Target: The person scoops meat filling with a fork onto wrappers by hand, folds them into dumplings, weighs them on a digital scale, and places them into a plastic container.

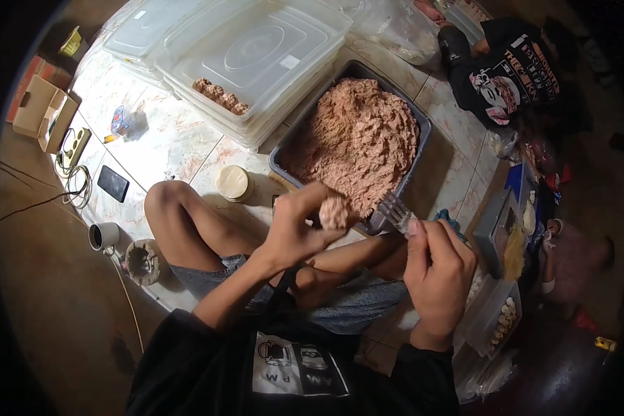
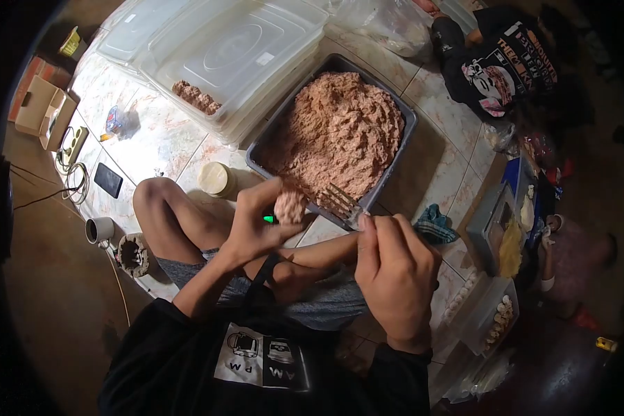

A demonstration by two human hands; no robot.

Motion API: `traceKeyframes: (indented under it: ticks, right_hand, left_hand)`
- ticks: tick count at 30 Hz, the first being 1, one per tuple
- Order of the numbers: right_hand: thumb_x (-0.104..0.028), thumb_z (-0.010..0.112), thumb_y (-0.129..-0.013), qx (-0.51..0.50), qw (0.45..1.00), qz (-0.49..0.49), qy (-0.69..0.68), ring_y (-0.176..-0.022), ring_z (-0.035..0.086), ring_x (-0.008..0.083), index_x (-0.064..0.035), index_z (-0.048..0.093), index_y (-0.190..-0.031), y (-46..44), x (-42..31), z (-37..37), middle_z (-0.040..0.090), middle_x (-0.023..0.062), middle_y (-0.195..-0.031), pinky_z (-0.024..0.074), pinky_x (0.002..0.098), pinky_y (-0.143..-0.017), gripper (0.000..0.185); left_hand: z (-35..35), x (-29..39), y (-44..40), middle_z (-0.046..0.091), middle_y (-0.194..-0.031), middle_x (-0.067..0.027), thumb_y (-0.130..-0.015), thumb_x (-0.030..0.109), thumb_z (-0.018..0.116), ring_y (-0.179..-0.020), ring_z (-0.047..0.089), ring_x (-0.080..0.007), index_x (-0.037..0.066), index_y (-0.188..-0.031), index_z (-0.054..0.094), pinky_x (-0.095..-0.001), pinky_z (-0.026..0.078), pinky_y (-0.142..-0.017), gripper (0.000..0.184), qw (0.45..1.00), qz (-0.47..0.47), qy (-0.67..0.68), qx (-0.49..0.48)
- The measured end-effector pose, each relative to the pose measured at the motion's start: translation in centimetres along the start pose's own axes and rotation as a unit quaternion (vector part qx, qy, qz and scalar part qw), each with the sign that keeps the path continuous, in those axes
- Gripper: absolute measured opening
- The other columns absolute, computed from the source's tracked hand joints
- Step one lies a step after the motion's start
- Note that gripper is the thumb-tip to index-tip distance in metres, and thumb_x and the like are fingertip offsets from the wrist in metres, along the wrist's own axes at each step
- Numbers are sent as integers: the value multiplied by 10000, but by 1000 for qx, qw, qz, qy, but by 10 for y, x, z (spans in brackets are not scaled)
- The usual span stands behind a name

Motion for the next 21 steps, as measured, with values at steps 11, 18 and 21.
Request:
traceKeyframes:
  ticks: [11,18,21]
  right_hand:
    - [-161,769,-967,-39,987,-128,87,-696,658,306,-78,605,-806,0,-22,40,567,92,-791,506,440,-603,245]
    - [-94,758,-975,61,993,-16,97,-684,661,347,-29,710,-910,-22,-1,2,639,114,-818,506,457,-606,103]
    - [-134,686,-1010,26,997,35,66,-772,696,417,3,738,-938,-36,27,20,710,186,-884,535,500,-671,163]
  left_hand:
    - [-3,-5,3,695,-788,-181,-757,106,808,-687,681,-387,39,-893,676,-407,537,-623,202,997,-53,-9,-58]
    - [-33,-40,7,679,-776,-69,-813,134,882,-706,612,-66,-35,-1070,689,-286,519,-622,363,970,-186,154,9]
    - [-83,-25,23,697,-893,-48,-826,29,861,-795,690,-82,-25,-1086,676,-279,575,-651,324,994,-64,48,71]
Point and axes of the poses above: each hand's wrist, its own y-axis away from the middle knuckle, its own z-axis out of the palm, x = y × z, the point moved 7 cm from there along -y, towards the middle knuckle
